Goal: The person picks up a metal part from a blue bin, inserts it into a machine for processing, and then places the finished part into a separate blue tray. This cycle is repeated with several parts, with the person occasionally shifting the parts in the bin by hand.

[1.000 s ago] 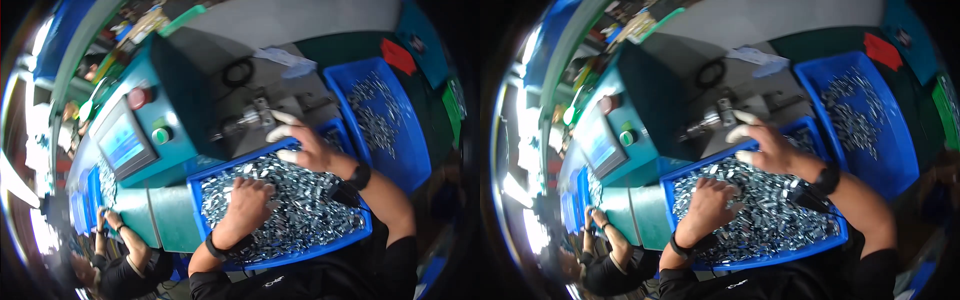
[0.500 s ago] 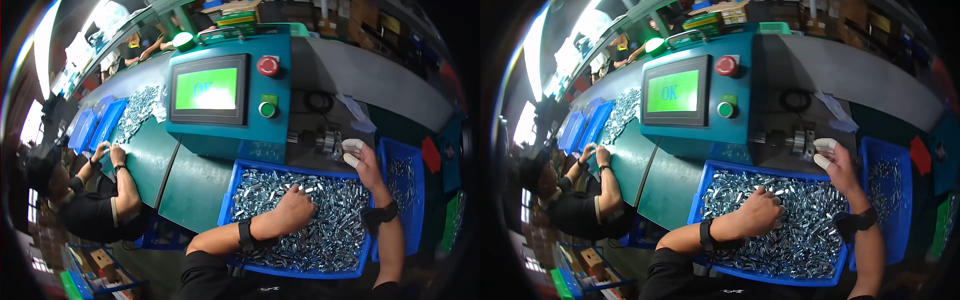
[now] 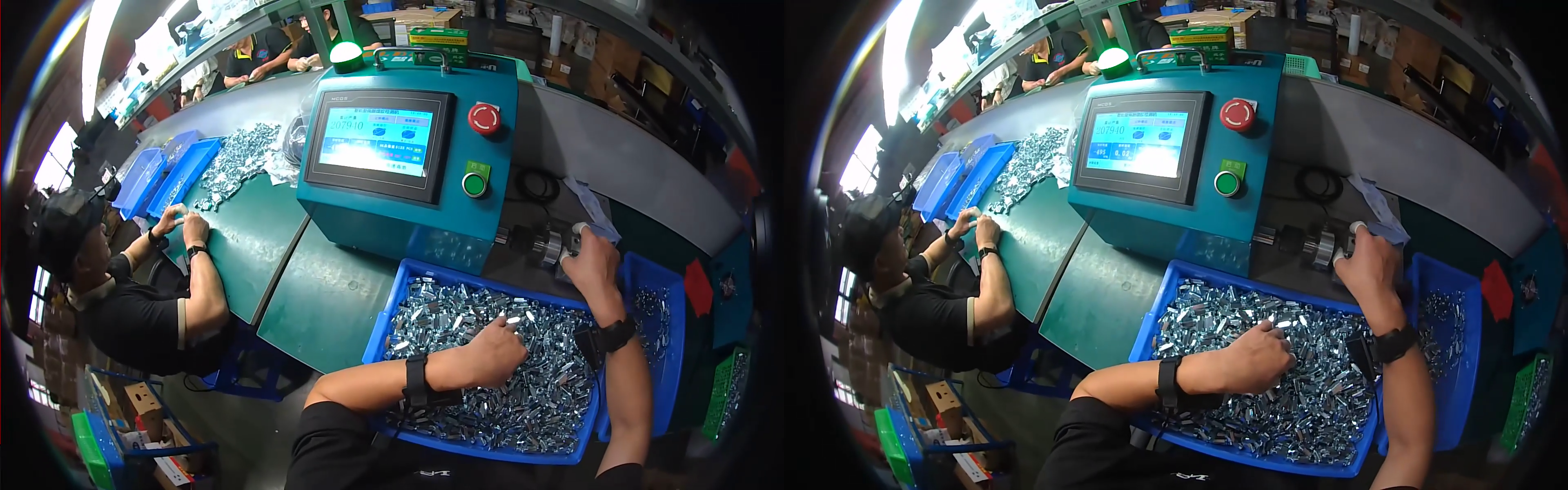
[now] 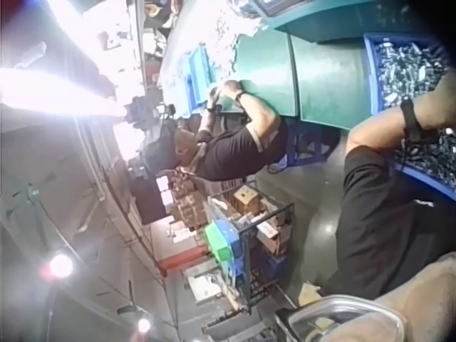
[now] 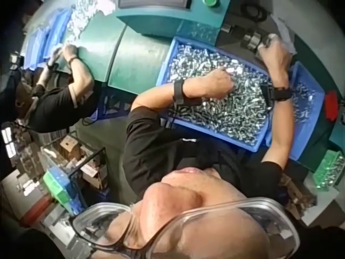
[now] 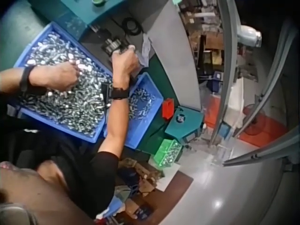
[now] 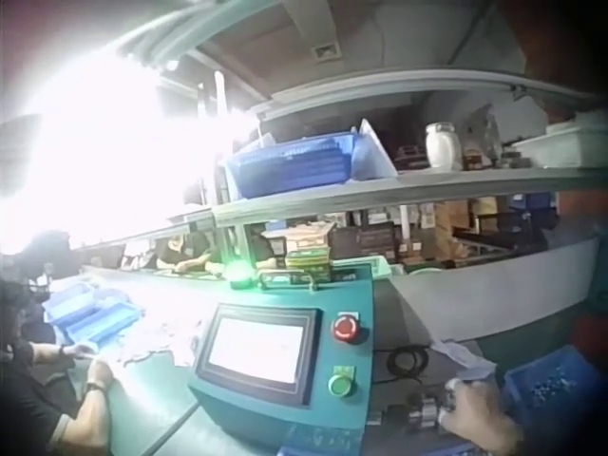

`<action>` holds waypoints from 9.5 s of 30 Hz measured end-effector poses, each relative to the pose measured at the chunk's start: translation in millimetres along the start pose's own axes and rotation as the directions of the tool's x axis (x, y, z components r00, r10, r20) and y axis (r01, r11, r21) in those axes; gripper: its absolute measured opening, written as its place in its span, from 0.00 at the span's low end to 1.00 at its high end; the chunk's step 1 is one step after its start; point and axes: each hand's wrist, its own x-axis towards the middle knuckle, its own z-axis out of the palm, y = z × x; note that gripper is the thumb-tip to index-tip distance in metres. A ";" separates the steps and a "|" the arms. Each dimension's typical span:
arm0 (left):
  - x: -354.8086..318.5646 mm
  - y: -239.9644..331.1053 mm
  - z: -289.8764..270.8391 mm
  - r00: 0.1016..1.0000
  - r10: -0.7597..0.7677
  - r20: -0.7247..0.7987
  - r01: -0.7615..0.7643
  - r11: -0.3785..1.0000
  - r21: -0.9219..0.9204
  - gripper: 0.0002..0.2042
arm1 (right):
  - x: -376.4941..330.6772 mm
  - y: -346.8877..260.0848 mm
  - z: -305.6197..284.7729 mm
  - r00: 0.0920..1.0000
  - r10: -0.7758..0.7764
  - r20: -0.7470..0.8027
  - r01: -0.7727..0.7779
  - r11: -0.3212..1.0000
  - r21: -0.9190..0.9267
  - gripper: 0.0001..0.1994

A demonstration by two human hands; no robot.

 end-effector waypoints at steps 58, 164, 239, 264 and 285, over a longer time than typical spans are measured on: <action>116.8 -52.8 -83.0 0.793 0.135 -0.595 0.061 0.953 0.298 0.02 | -72.1 38.7 18.2 0.905 0.366 -0.217 -0.143 0.742 0.655 0.07; 6.9 -20.6 -37.8 0.893 -0.067 -0.444 -0.079 0.950 -0.303 0.11 | -162.9 181.7 -79.9 0.766 0.187 0.615 -0.096 0.979 -0.178 0.13; 0.7 -8.7 -26.8 0.992 0.055 -0.110 -0.088 0.942 -0.325 0.10 | -39.7 28.2 26.4 0.978 -0.007 0.206 -0.201 0.203 0.958 0.12; -0.5 -15.4 -31.6 0.967 -0.078 -0.242 -0.023 0.921 -0.389 0.10 | -22.9 49.1 -24.6 0.949 0.313 -0.037 -0.294 0.921 0.256 0.10; 90.0 -56.9 -98.1 0.813 0.016 -0.582 0.013 0.999 0.046 0.07 | -51.0 50.0 -17.1 0.846 0.205 0.493 -0.488 -0.078 0.869 0.12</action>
